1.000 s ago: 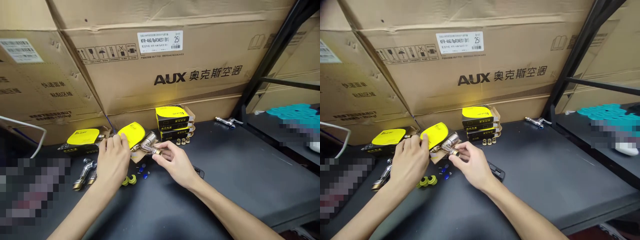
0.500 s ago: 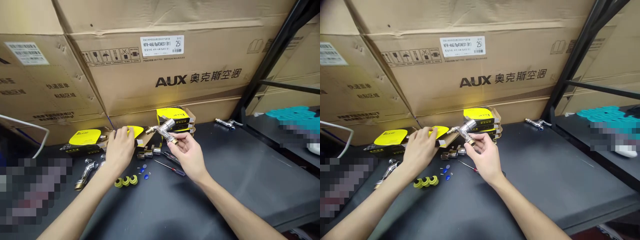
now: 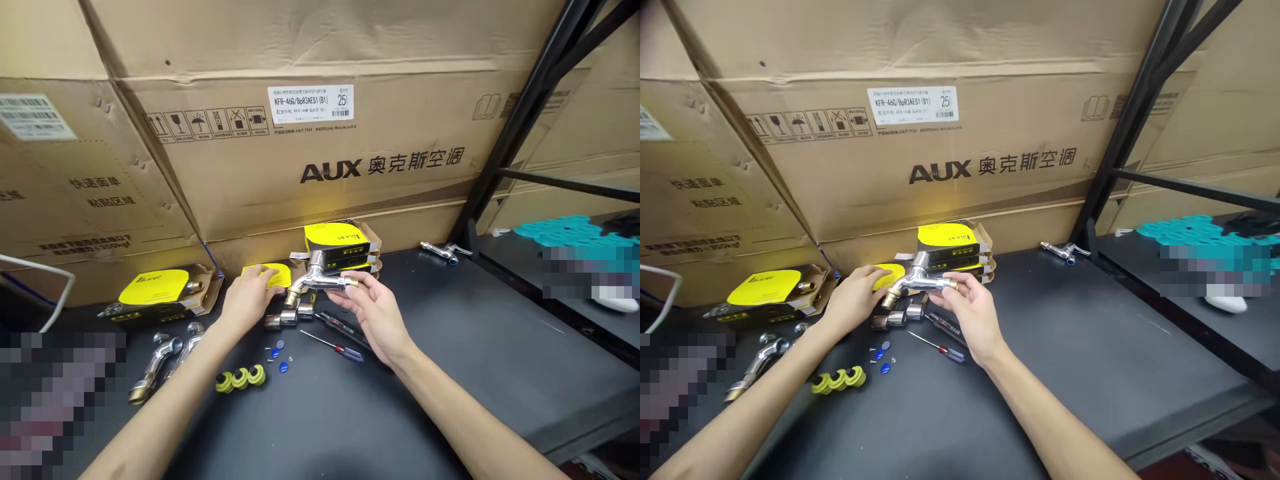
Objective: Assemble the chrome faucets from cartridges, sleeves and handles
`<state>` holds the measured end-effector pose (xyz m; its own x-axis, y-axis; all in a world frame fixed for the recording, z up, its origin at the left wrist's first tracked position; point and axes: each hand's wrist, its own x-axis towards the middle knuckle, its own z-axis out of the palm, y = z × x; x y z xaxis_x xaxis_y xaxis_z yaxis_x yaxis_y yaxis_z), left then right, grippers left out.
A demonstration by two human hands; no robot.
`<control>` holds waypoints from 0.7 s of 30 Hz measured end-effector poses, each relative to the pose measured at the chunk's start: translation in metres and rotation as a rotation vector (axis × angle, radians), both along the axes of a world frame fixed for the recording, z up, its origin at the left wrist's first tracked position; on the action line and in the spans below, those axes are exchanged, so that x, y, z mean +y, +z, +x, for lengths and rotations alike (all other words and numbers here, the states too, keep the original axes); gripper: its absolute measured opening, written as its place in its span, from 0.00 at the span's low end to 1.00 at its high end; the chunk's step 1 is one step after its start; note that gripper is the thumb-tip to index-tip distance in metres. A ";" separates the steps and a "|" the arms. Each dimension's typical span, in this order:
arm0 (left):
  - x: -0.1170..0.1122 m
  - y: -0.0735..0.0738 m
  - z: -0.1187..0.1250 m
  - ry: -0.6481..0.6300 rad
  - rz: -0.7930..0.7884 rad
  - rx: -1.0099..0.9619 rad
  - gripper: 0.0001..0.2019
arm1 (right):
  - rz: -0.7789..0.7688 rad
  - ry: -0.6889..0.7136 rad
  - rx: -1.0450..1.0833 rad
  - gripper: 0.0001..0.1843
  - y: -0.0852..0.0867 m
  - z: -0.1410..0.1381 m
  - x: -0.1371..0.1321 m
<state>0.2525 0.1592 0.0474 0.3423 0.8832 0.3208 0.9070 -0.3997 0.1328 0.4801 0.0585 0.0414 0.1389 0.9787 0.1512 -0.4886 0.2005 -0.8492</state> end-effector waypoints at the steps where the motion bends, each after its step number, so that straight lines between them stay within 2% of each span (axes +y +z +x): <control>1: -0.002 0.002 -0.003 -0.007 -0.006 -0.051 0.18 | -0.014 0.015 0.013 0.18 -0.001 0.000 0.000; 5: -0.031 0.015 -0.011 -0.063 -0.081 -0.272 0.21 | -0.066 0.095 0.079 0.15 -0.006 -0.004 -0.001; 8: -0.064 0.024 -0.012 -0.127 -0.264 -0.442 0.25 | -0.089 0.195 0.148 0.13 -0.008 -0.010 -0.006; 10: -0.082 0.027 -0.014 -0.212 -0.612 -0.896 0.27 | -0.104 0.290 0.186 0.13 -0.009 -0.017 -0.011; 13: -0.097 0.025 -0.016 -0.317 -0.848 -1.319 0.29 | -0.134 0.479 0.185 0.15 -0.009 -0.032 -0.020; 15: -0.101 0.023 -0.018 -0.354 -0.887 -1.455 0.27 | -0.157 0.576 0.151 0.17 -0.010 -0.042 -0.025; 18: -0.107 0.022 -0.017 -0.319 -0.805 -1.581 0.23 | -0.169 0.605 0.031 0.20 -0.012 -0.053 -0.028; 21: -0.110 0.024 -0.015 -0.246 -0.622 -1.627 0.23 | -0.125 0.463 -0.191 0.20 -0.014 -0.055 -0.027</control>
